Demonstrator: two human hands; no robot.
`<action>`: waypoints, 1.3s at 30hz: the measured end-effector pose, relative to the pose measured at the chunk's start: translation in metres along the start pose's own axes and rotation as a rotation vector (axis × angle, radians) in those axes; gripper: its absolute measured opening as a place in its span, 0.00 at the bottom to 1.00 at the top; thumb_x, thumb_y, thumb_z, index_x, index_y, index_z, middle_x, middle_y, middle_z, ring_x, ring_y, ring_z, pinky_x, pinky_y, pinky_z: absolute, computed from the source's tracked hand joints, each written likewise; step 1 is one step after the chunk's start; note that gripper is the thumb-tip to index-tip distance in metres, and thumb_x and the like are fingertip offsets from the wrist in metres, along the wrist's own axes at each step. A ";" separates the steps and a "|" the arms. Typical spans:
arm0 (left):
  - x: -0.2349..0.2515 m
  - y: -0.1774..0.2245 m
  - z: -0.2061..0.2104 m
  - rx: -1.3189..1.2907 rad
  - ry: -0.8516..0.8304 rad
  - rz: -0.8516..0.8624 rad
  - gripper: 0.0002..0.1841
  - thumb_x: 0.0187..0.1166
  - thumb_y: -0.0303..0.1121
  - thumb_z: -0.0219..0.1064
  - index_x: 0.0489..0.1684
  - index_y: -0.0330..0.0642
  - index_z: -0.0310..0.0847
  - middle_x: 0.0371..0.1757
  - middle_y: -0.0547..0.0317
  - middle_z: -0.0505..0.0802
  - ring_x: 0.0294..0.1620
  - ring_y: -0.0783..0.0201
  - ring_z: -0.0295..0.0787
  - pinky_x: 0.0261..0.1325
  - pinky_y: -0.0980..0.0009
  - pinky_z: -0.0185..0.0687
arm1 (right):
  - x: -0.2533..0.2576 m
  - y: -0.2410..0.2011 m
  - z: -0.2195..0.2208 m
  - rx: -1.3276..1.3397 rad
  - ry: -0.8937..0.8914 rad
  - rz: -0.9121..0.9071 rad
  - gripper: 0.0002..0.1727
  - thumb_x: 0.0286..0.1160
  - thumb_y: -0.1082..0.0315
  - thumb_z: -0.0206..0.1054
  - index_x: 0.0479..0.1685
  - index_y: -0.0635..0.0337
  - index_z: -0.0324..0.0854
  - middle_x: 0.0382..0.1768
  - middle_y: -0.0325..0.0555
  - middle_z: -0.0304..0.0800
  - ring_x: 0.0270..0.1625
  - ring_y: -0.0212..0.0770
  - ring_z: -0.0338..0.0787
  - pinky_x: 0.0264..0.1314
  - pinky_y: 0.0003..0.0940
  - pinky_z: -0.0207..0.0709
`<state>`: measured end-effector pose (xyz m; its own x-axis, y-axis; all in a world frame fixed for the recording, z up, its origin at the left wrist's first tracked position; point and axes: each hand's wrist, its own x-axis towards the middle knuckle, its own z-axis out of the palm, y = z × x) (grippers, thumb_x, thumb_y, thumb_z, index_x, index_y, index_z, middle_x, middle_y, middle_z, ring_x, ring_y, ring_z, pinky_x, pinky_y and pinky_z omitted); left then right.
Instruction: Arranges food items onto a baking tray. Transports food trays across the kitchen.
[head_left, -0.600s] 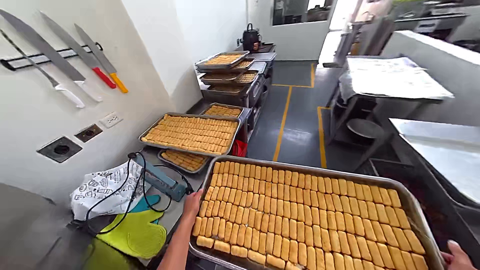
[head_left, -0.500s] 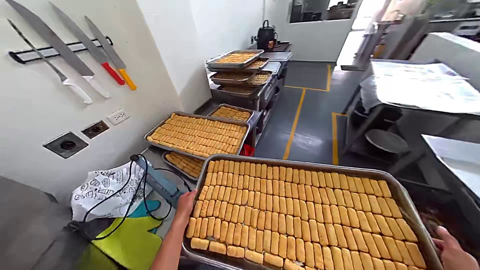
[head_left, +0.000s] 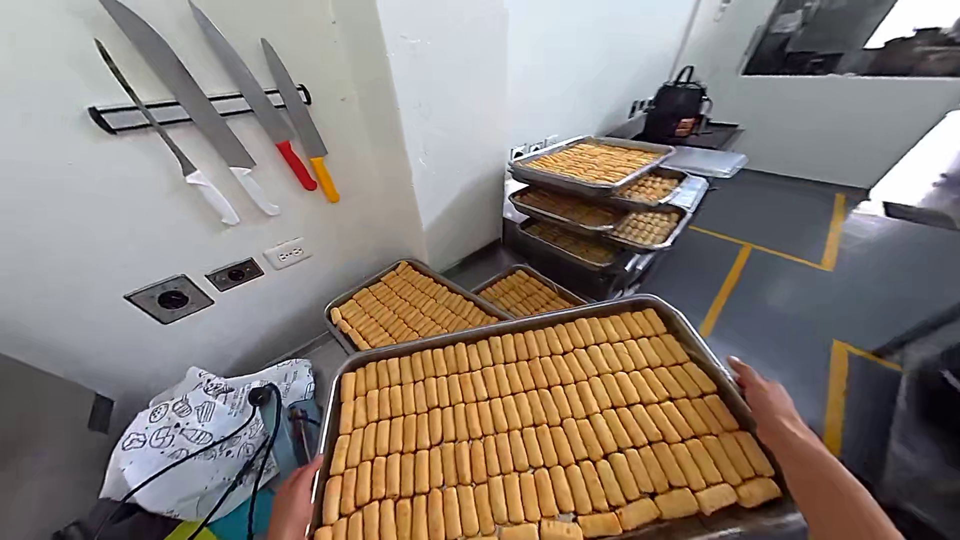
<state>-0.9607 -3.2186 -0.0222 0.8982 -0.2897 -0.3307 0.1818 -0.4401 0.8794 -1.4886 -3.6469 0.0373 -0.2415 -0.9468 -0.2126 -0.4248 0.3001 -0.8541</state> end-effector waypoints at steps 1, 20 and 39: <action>0.002 -0.005 0.003 0.002 0.046 -0.033 0.23 0.89 0.44 0.59 0.54 0.25 0.83 0.51 0.35 0.90 0.52 0.49 0.87 0.59 0.45 0.81 | 0.024 -0.020 0.027 -0.019 -0.061 -0.022 0.36 0.89 0.39 0.54 0.48 0.71 0.82 0.41 0.59 0.84 0.43 0.49 0.82 0.49 0.56 0.75; 0.025 0.037 0.073 0.215 0.491 -0.313 0.21 0.92 0.39 0.55 0.64 0.26 0.81 0.64 0.31 0.86 0.69 0.41 0.82 0.74 0.42 0.71 | 0.219 -0.210 0.405 -0.313 -0.615 -0.236 0.42 0.85 0.42 0.62 0.72 0.80 0.72 0.75 0.77 0.74 0.78 0.68 0.74 0.77 0.70 0.64; -0.032 -0.039 0.038 0.452 0.473 -0.160 0.42 0.79 0.42 0.73 0.91 0.35 0.56 0.80 0.33 0.78 0.81 0.40 0.76 0.83 0.43 0.69 | 0.197 -0.108 0.330 -0.098 -0.630 -0.295 0.29 0.89 0.60 0.58 0.85 0.60 0.62 0.68 0.65 0.79 0.54 0.51 0.89 0.53 0.52 0.86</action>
<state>-1.0116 -3.2248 -0.0594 0.9715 0.1667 -0.1683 0.2338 -0.7890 0.5681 -1.2027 -3.9043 -0.0688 0.4347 -0.8684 -0.2386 -0.4785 0.0017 -0.8781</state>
